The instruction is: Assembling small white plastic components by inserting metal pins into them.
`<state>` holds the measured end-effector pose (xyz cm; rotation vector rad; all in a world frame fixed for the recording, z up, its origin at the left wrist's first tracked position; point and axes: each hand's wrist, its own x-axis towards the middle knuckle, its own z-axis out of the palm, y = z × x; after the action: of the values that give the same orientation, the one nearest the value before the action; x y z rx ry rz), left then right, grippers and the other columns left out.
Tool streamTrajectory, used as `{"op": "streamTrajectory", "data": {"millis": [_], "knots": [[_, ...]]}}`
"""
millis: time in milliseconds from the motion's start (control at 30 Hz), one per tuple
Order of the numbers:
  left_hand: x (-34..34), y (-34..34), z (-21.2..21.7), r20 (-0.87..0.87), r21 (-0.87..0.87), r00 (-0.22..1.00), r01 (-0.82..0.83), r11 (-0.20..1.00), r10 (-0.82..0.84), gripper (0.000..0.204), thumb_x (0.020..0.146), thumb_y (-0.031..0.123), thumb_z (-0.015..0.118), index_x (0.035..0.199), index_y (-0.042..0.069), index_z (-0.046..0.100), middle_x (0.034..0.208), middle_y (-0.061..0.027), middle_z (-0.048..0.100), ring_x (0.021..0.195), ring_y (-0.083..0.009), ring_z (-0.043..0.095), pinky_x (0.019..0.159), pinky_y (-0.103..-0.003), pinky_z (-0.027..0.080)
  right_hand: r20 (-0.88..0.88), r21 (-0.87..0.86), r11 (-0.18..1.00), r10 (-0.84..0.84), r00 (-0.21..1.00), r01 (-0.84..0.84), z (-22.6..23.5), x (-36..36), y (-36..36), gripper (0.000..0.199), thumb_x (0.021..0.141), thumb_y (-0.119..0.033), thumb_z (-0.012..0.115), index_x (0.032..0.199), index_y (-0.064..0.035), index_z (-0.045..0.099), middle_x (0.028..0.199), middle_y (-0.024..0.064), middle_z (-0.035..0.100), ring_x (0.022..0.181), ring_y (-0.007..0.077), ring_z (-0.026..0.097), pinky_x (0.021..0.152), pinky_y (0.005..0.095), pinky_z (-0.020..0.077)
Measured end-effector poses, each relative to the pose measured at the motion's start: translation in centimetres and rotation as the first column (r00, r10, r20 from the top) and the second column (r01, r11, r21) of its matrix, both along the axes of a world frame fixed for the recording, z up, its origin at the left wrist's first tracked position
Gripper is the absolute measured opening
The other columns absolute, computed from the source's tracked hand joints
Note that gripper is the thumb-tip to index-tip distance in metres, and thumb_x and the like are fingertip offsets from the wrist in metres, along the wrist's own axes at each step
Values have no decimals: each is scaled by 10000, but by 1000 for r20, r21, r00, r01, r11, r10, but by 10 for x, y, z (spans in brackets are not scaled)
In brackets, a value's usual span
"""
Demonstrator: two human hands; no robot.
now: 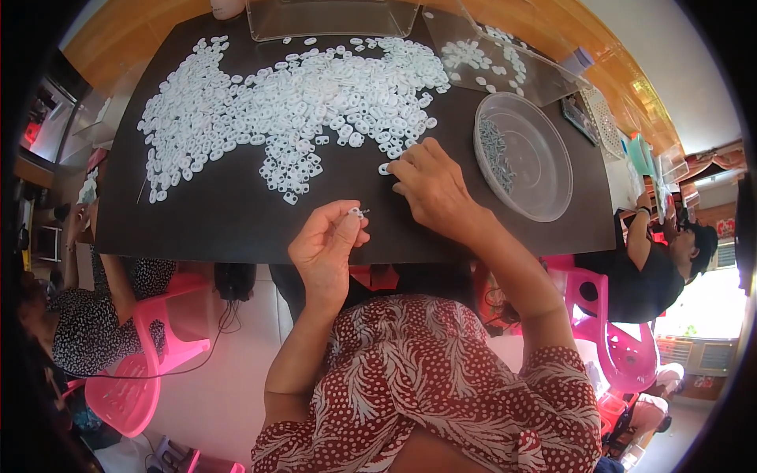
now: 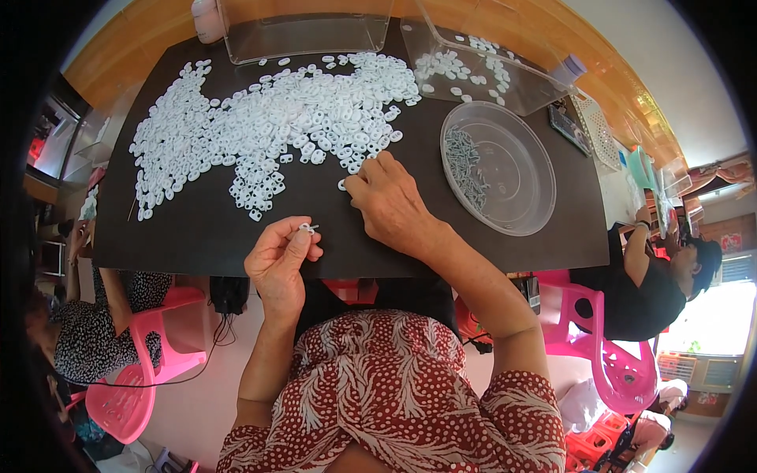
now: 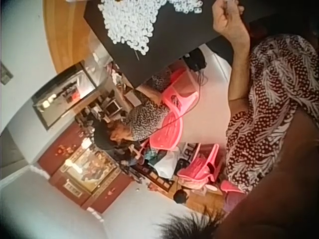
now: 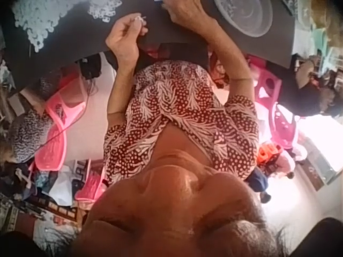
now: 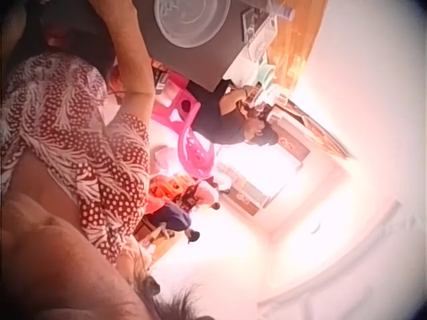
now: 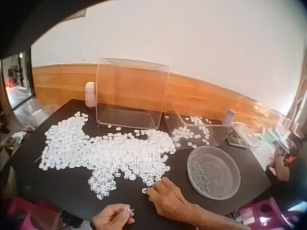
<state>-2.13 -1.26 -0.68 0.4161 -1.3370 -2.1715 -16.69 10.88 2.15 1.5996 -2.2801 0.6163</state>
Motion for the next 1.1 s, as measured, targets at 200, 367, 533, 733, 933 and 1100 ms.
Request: {"op": "streamTrajectory", "data": {"millis": [200, 367, 533, 733, 933, 1100], "knots": [[0, 0, 0, 0, -2, 1000, -5, 1000, 5, 154, 872, 26, 620, 1008, -46, 626, 807, -92, 648, 627, -109, 584, 590, -215, 487, -43, -43, 998, -53, 998, 51, -5, -3, -3, 121, 668, -6, 636, 779, -33, 596, 737, 97, 514, 749, 270, 490, 661, 359, 423], [0, 0, -1, -7, 4, 1000, -9, 1000, 9, 149, 871, 20, 617, 1004, -47, 625, 807, -95, 647, 624, -113, 583, 590, -216, 485, -113, 37, 999, -4, 994, 8, 1, -4, -15, 160, 711, -108, 706, 801, -51, 586, 717, 84, 498, 712, 257, 491, 634, 360, 411], [0, 0, 0, -3, 11, 1000, 2, 1000, -2, 150, 873, 19, 614, 1007, -48, 623, 808, -97, 645, 630, -115, 584, 593, -216, 484, -192, 96, 995, 14, 981, 4, -6, -5, -17, 154, 726, -116, 691, 747, -44, 557, 700, 89, 484, 708, 259, 491, 639, 359, 412], [1, -1, 1, 0, 17, 1000, 3, 1000, -3, 151, 876, 24, 613, 1010, -46, 621, 813, -98, 645, 634, -114, 584, 598, -219, 486, -36, -59, 998, -8, 999, 6, -4, 1, -6, 64, 755, -18, 631, 804, -13, 591, 672, 98, 496, 650, 243, 521, 603, 353, 430], [-1, -2, 3, 14, 58, 1000, 12, 998, -13, 136, 898, 65, 595, 987, -38, 605, 814, -102, 647, 643, -120, 591, 595, -225, 474, 834, -169, 953, 2, 552, 253, -4, 17, 2, 190, 795, -6, 606, 976, 52, 615, 761, 62, 643, 663, 131, 598, 601, 255, 467], [-6, 3, 10, 32, 80, 999, -4, 997, 1, 130, 906, 79, 588, 970, -35, 589, 832, -107, 651, 656, -125, 600, 596, -225, 465, 974, -192, 913, 132, 183, 361, 9, 39, -7, 150, 827, -28, 608, 949, 58, 596, 826, 65, 651, 748, 77, 597, 653, 213, 477]]}}
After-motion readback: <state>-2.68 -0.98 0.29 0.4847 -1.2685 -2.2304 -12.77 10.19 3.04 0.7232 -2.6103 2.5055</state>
